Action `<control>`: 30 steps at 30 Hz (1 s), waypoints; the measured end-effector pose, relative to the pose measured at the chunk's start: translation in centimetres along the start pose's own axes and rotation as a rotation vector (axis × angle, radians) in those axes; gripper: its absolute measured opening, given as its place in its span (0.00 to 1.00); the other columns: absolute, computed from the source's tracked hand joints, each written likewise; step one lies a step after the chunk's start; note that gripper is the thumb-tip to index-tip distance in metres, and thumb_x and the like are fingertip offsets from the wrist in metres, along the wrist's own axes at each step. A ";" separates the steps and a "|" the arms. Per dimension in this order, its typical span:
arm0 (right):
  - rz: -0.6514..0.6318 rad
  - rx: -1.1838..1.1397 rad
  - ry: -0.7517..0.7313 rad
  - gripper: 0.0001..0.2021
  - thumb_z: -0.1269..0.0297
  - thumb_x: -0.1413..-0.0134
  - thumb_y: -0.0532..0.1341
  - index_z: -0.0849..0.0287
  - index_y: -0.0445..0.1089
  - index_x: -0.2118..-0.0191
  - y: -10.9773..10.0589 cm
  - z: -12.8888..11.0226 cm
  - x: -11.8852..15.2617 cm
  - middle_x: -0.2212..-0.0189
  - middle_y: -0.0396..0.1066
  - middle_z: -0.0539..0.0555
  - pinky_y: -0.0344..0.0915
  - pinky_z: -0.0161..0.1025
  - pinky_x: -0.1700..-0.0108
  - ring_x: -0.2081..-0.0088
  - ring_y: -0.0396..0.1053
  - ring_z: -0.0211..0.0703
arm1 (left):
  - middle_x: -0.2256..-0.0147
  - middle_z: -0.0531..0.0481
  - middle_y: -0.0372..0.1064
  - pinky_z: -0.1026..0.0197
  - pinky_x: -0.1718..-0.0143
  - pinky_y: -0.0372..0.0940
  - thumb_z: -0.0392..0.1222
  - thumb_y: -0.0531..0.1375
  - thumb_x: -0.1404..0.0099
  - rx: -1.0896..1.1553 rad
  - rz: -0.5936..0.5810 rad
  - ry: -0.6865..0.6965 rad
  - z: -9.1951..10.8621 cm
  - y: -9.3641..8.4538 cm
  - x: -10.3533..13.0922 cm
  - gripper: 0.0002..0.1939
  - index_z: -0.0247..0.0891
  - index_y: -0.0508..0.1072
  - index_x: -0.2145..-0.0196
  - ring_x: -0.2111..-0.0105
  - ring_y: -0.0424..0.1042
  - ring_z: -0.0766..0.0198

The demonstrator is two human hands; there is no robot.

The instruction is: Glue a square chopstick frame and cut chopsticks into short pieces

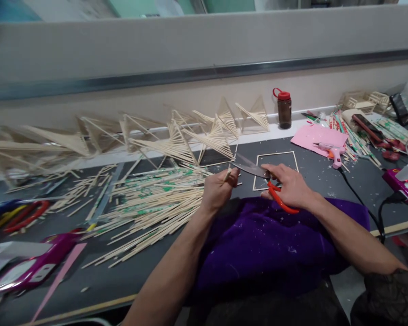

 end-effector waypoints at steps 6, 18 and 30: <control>-0.023 0.077 -0.029 0.32 0.54 0.54 0.66 0.54 0.62 0.43 0.9 -0.8 0.3 0.60 0.68 0.55 0.65 0.46 0.58 0.61 0.68 0.47 | 0.80 0.49 0.70 0.64 0.70 0.60 0.44 0.51 0.38 -0.175 -0.035 0.037 -1.2 0.5 0.4 0.19 0.39 0.67 0.84 0.72 0.71 0.63; 0.021 0.171 -0.095 0.36 0.51 0.55 0.67 0.55 0.58 0.41 1.5 -1.4 0.5 0.55 0.66 0.58 0.64 0.46 0.55 0.57 0.66 0.50 | 0.81 0.51 0.69 0.65 0.73 0.57 0.38 0.52 0.42 -0.120 -0.145 0.156 -0.4 1.6 1.0 0.18 0.38 0.64 0.88 0.79 0.66 0.67; -0.081 0.066 -0.101 0.46 0.54 0.60 0.70 0.50 0.49 0.36 2.4 -1.5 0.6 0.51 0.61 0.58 0.61 0.52 0.52 0.52 0.61 0.55 | 0.74 0.48 0.76 0.65 0.71 0.58 0.37 0.51 0.40 -0.157 -0.266 0.207 0.3 2.9 1.6 0.14 0.37 0.76 0.76 0.75 0.70 0.64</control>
Point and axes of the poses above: each hand's wrist, its own x-axis away from the middle knuckle, its own y-axis out of the palm, z = x × y, the point moved 8 cm from there along -x, towards the middle knuckle
